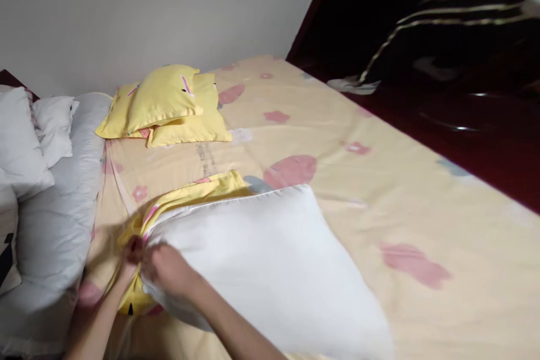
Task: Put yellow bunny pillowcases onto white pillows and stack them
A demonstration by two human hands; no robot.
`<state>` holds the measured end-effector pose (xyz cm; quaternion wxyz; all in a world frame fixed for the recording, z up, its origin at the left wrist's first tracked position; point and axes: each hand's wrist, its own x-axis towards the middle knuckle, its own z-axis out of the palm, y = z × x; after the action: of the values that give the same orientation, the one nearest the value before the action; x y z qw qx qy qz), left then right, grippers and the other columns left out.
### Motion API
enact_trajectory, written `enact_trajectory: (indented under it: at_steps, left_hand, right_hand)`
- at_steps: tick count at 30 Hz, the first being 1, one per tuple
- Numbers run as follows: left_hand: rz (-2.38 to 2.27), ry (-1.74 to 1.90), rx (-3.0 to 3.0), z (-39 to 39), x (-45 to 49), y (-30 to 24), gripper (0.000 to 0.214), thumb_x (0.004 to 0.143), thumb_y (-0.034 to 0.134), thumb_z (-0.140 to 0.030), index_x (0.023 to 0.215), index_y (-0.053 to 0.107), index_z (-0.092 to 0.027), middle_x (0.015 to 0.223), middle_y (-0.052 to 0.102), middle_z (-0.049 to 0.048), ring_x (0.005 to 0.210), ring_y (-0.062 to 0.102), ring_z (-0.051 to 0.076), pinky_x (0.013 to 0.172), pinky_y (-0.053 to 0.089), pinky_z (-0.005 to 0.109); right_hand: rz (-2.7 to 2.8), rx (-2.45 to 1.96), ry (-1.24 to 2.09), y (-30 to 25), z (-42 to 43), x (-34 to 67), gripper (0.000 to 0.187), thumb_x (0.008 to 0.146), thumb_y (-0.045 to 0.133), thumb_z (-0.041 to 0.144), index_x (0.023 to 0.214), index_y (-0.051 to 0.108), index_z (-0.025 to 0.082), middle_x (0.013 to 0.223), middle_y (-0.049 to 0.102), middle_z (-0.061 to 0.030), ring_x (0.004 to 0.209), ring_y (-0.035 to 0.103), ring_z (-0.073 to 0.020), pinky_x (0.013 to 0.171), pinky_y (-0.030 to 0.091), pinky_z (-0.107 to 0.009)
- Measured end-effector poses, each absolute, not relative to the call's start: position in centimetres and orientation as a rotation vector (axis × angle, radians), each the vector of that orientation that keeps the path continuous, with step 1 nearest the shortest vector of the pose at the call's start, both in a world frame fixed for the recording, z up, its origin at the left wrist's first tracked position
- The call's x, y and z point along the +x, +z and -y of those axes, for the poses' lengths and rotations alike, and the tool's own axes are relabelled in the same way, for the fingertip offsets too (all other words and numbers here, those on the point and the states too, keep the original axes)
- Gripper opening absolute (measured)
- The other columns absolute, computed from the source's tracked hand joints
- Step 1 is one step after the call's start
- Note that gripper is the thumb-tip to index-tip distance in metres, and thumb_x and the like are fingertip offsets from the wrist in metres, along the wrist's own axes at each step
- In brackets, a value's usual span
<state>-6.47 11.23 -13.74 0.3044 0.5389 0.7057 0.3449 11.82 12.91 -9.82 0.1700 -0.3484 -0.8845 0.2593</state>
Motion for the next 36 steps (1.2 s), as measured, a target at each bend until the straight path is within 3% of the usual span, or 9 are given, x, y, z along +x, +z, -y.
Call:
enact_trajectory:
  at_steps: [5, 9, 11, 13, 15, 19, 26, 29, 36]
  left_hand:
    - [-1.861, 0.873, 1.484, -10.9, -5.9, -13.3, 0.038, 0.092, 0.040, -0.050, 0.074, 0.055, -0.021, 0.064, 0.055, -0.0022, 0.061, 0.053, 0.014, 0.061, 0.042, 0.025]
    - [-1.965, 0.862, 1.514, -11.4, -6.0, -13.1, 0.024, 0.091, 0.043, -0.033, 0.075, 0.056, -0.020, 0.067, 0.057, 0.0004, 0.066, 0.056, 0.017, 0.066, 0.043, 0.029]
    - [-2.020, 0.865, 1.532, -11.4, -5.5, -12.9, 0.015, 0.088, 0.046, -0.024, 0.086, 0.060, -0.019, 0.081, 0.063, 0.0052, 0.079, 0.059, 0.021, 0.076, 0.046, 0.034]
    - [-2.080, 0.809, 1.692, -11.1, -4.6, -12.5, 0.023, 0.087, 0.048, -0.017, 0.105, 0.061, -0.019, 0.102, 0.064, 0.0098, 0.096, 0.059, 0.024, 0.087, 0.045, 0.038]
    - [-2.080, 0.655, 1.993, -10.7, -3.6, -11.8, 0.034, 0.088, 0.046, -0.012, 0.117, 0.059, -0.022, 0.115, 0.062, 0.0112, 0.105, 0.057, 0.025, 0.093, 0.043, 0.040]
    - [-2.091, 0.459, 2.214, -10.7, -3.0, -11.2, 0.036, 0.090, 0.043, -0.011, 0.121, 0.059, -0.018, 0.114, 0.063, 0.0135, 0.102, 0.059, 0.026, 0.089, 0.046, 0.039]
    - [-2.068, 0.563, 1.989, -12.4, -5.0, -11.7, 0.023, 0.088, 0.047, -0.013, 0.090, 0.070, -0.017, 0.086, 0.068, 0.0102, 0.082, 0.065, 0.023, 0.075, 0.048, 0.033]
    - [-2.013, 0.631, 1.946, -12.2, -3.9, -11.0, 0.026, 0.091, 0.043, -0.016, 0.089, 0.069, -0.017, 0.084, 0.070, 0.0098, 0.079, 0.065, 0.021, 0.072, 0.048, 0.030]
    - [-1.581, 0.966, 1.751, -11.0, 2.0, -9.0, 0.026, 0.094, 0.041, -0.027, 0.096, 0.066, -0.020, 0.089, 0.068, 0.0085, 0.085, 0.063, 0.019, 0.079, 0.049, 0.029]
  right_hand:
    - [2.379, -1.510, 0.664, -7.6, -19.5, 15.0, 0.066, 0.090, 0.052, 0.056, 0.139, 0.052, 0.011, 0.131, 0.060, -0.0237, 0.123, 0.051, -0.0364, 0.103, 0.031, -0.053]
    - [2.486, -1.439, 0.641, -10.1, -15.7, 14.8, 0.074, 0.088, 0.048, 0.064, 0.144, 0.047, 0.015, 0.136, 0.058, -0.0212, 0.124, 0.049, -0.0358, 0.107, 0.026, -0.055]
    - [2.527, -1.358, 0.604, -11.0, -13.5, 14.8, 0.086, 0.081, 0.052, 0.070, 0.147, 0.043, 0.015, 0.139, 0.054, -0.0221, 0.127, 0.046, -0.0370, 0.109, 0.022, -0.056]
    - [2.537, -1.336, 0.590, -11.2, -12.4, 14.8, 0.093, 0.078, 0.056, 0.072, 0.148, 0.041, 0.012, 0.139, 0.054, -0.0233, 0.126, 0.045, -0.0372, 0.110, 0.020, -0.055]
    - [2.516, -1.366, 0.587, -11.1, -12.2, 14.8, 0.091, 0.081, 0.056, 0.067, 0.147, 0.040, 0.007, 0.137, 0.054, -0.0237, 0.125, 0.046, -0.0359, 0.111, 0.019, -0.053]
    - [2.511, -1.376, 0.569, -10.7, -12.2, 14.5, 0.074, 0.089, 0.051, 0.059, 0.140, 0.049, 0.006, 0.133, 0.058, -0.0224, 0.120, 0.049, -0.0344, 0.110, 0.020, -0.054]
    - [2.574, -1.297, 0.567, -10.4, -9.6, 14.6, 0.079, 0.086, 0.051, 0.060, 0.142, 0.047, 0.005, 0.137, 0.055, -0.0232, 0.126, 0.045, -0.0359, 0.113, 0.016, -0.054]
    - [2.612, -1.256, 0.528, -11.1, -9.2, 14.1, 0.080, 0.085, 0.053, 0.058, 0.143, 0.046, 0.004, 0.138, 0.054, -0.0242, 0.127, 0.046, -0.0367, 0.113, 0.018, -0.055]
    - [2.578, -1.325, 0.485, -12.8, -13.2, 12.9, 0.045, 0.094, 0.049, 0.034, 0.132, 0.060, 0.012, 0.125, 0.067, -0.0175, 0.124, 0.054, -0.0315, 0.113, 0.025, -0.051]
